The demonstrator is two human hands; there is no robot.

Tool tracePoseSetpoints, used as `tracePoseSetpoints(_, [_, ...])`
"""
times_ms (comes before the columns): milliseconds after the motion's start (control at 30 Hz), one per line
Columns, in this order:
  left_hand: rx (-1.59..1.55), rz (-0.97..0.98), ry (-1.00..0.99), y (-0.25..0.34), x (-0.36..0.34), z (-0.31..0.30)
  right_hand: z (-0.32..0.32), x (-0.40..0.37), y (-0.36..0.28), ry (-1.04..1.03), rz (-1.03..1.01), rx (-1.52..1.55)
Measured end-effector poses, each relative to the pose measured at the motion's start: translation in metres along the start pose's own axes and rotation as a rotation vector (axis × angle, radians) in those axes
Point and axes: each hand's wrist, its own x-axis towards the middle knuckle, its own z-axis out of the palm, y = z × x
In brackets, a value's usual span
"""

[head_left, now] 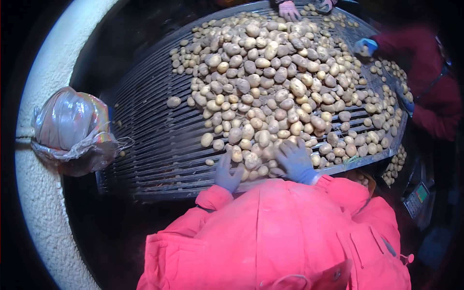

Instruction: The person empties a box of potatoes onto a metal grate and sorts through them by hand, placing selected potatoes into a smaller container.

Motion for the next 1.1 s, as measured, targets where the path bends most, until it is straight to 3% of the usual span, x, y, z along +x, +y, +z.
tracePoseSetpoints(133, [0.062,0.018,-0.054,0.008,0.001,-0.002,-0.022,-0.026,0.025,0.183,0.047,-0.222])
tracePoseSetpoints(200, [0.163,0.073,-0.023,0.010,0.012,-0.003,-0.039,-0.040,0.036,0.185,0.089,-0.159])
tracePoseSetpoints(267, [0.003,-0.016,0.068,0.005,0.035,-0.002,-0.045,-0.059,0.052,0.188,0.135,-0.099])
tracePoseSetpoints(333, [-0.139,-0.053,0.062,-0.005,0.065,0.003,-0.045,-0.080,0.074,0.102,0.311,-0.253])
tracePoseSetpoints(400, [-0.292,-0.266,-0.084,-0.033,0.086,0.027,-0.044,-0.089,0.093,0.138,0.333,-0.305])
tracePoseSetpoints(433, [-0.179,-0.178,-0.036,-0.023,0.094,0.026,-0.045,-0.088,0.101,0.174,0.352,-0.347])
tracePoseSetpoints(567, [0.049,-0.184,-0.122,0.015,0.113,0.026,-0.060,-0.071,0.090,0.363,0.558,-0.508])
tracePoseSetpoints(633, [0.021,-0.252,-0.125,0.042,0.117,0.026,-0.066,-0.055,0.055,0.408,0.397,-0.335])
tracePoseSetpoints(667, [-0.008,-0.331,-0.123,0.054,0.119,0.025,-0.064,-0.048,0.041,0.160,0.429,-0.122])
tracePoseSetpoints(733, [0.007,-0.249,-0.120,0.051,0.123,0.030,-0.039,-0.045,0.029,0.113,0.333,-0.095])
tracePoseSetpoints(800, [0.007,-0.156,-0.260,0.049,0.124,0.028,-0.023,-0.044,0.026,0.098,0.244,-0.229])
tracePoseSetpoints(833, [0.008,-0.156,-0.259,0.043,0.124,0.028,-0.023,-0.046,0.033,-0.047,0.283,-0.184])
tracePoseSetpoints(900, [-0.528,-0.148,-0.285,0.027,0.120,0.030,-0.032,-0.055,0.045,0.001,0.238,-0.165])
tracePoseSetpoints(933, [-0.525,-0.145,-0.280,0.024,0.121,0.026,-0.039,-0.058,0.053,0.046,0.187,-0.153])
tracePoseSetpoints(1000, [-0.980,-0.254,-0.226,0.019,0.116,0.019,-0.060,-0.063,0.065,-0.011,0.225,-0.158])
tracePoseSetpoints(1033, [-1.237,-0.484,-0.265,0.035,0.113,0.005,-0.061,-0.067,0.077,0.023,0.238,-0.199])
tracePoseSetpoints(1100, [-1.408,-0.486,-0.305,0.039,0.107,-0.005,-0.071,-0.080,0.111,0.078,0.277,-0.363])
